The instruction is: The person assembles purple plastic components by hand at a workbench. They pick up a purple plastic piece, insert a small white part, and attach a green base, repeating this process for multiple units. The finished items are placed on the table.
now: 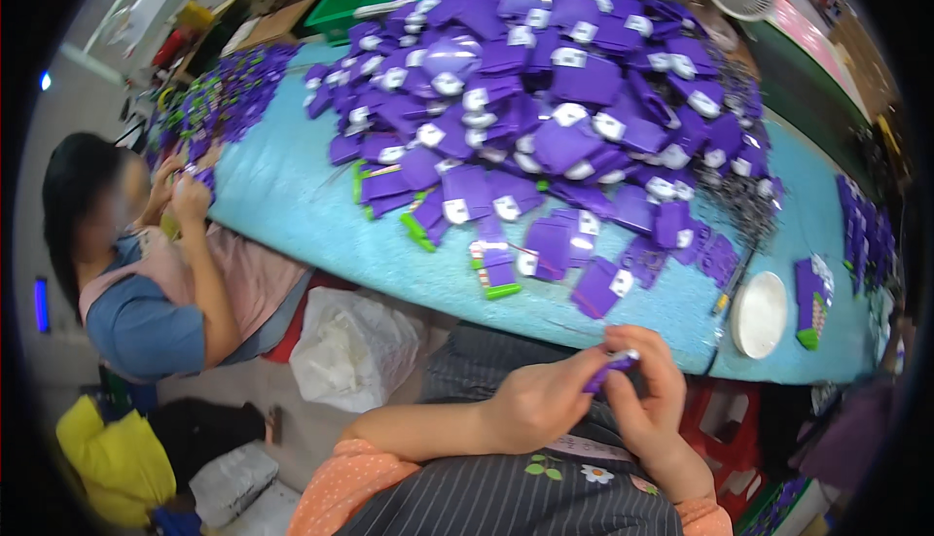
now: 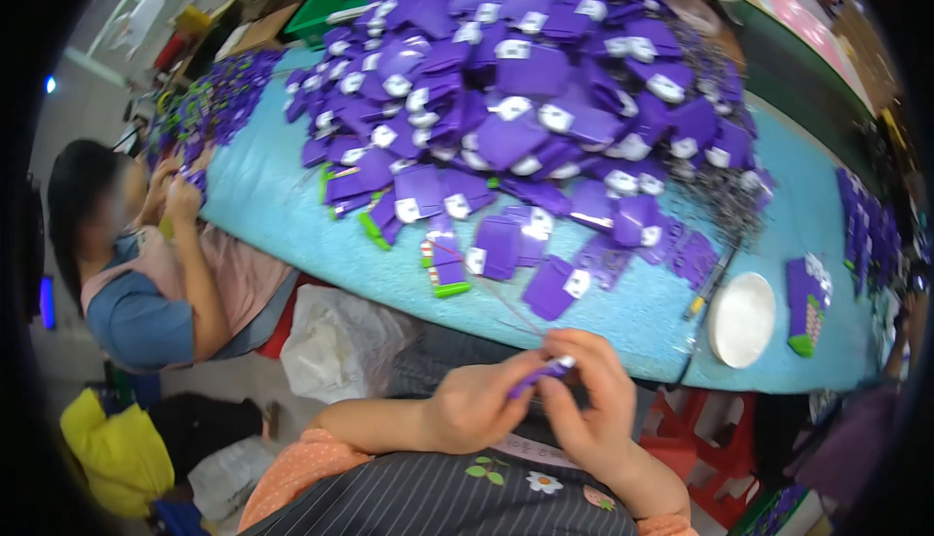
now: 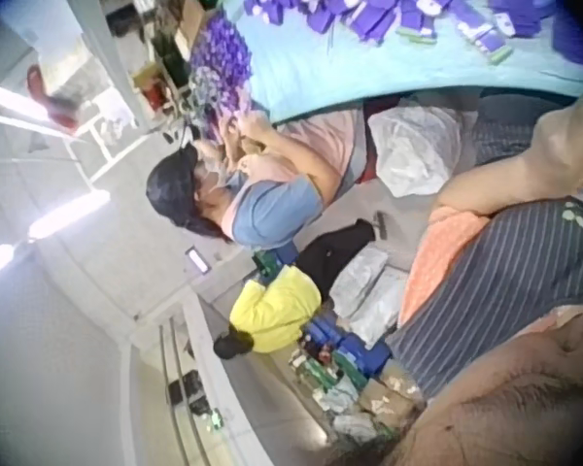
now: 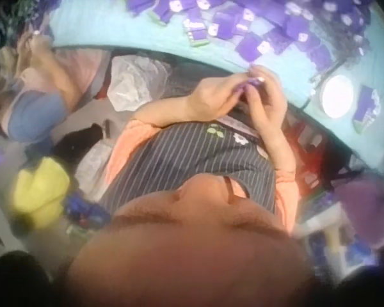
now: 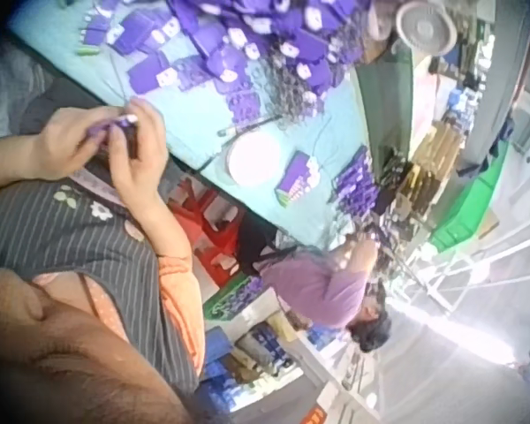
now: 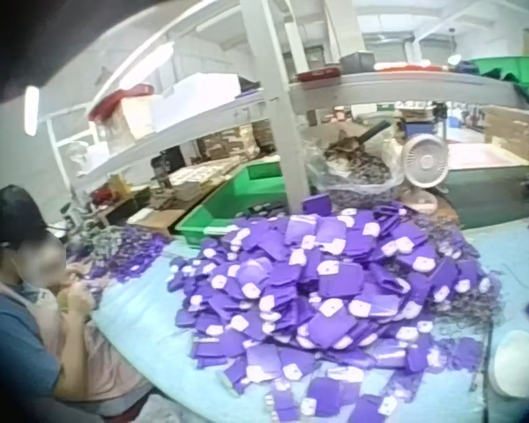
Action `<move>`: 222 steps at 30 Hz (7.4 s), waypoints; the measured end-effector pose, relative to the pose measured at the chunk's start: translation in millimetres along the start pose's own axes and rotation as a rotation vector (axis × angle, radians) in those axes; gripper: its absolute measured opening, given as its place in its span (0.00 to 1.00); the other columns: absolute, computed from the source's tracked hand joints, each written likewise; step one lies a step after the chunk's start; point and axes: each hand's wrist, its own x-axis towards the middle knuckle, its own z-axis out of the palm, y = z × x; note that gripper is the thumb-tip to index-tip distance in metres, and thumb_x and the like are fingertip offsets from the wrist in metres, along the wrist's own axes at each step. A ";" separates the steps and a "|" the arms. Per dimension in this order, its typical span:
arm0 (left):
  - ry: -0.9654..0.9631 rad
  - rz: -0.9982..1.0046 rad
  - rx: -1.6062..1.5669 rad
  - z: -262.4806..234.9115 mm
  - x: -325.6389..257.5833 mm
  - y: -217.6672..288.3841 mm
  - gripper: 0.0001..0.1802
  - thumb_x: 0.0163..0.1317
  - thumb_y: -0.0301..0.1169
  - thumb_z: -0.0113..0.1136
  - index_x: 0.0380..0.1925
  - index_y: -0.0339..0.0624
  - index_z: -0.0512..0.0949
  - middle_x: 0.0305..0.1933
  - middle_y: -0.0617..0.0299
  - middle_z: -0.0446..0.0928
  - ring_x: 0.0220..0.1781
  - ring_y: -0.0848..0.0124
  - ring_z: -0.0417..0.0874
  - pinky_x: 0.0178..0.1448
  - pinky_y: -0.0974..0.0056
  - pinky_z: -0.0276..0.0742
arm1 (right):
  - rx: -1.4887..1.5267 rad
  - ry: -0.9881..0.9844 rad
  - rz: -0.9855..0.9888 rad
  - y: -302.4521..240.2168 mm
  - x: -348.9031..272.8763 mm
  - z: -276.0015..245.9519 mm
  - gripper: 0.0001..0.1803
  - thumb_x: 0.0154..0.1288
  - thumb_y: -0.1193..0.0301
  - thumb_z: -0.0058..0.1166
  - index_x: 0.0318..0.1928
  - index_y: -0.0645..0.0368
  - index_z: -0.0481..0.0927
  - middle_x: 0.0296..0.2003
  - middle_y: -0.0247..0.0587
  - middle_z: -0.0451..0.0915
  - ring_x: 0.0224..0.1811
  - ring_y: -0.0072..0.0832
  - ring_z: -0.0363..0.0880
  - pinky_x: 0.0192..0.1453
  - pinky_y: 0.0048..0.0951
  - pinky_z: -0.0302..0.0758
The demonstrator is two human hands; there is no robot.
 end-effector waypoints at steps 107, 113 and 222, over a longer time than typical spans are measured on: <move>-0.737 -0.432 -1.149 -29.8 -15.5 -6.8 0.14 0.68 0.26 0.42 0.52 0.35 0.60 0.53 0.43 0.73 0.53 0.58 0.78 0.57 0.57 0.73 | 0.764 -0.478 0.564 -4.5 25.9 -51.6 0.07 0.60 0.75 0.58 0.38 0.62 0.76 0.25 0.26 0.73 0.25 0.11 0.68 0.28 0.16 0.65; -0.367 -0.831 -1.307 -41.0 -22.7 9.7 0.19 0.68 0.25 0.41 0.57 0.37 0.55 0.57 0.39 0.68 0.57 0.52 0.74 0.60 0.52 0.71 | -0.822 0.035 -0.149 18.6 54.8 0.6 0.22 0.48 0.69 0.65 0.43 0.61 0.74 0.37 0.42 0.73 0.30 0.36 0.75 0.30 0.29 0.74; -0.702 -0.708 -1.221 -9.1 32.1 -41.6 0.17 0.65 0.27 0.53 0.53 0.34 0.72 0.48 0.57 0.77 0.50 0.73 0.77 0.51 0.70 0.73 | 0.193 -0.448 -0.063 -3.9 17.6 -50.5 0.44 0.36 0.66 0.74 0.57 0.64 0.69 0.57 0.53 0.67 0.63 0.43 0.63 0.66 0.41 0.58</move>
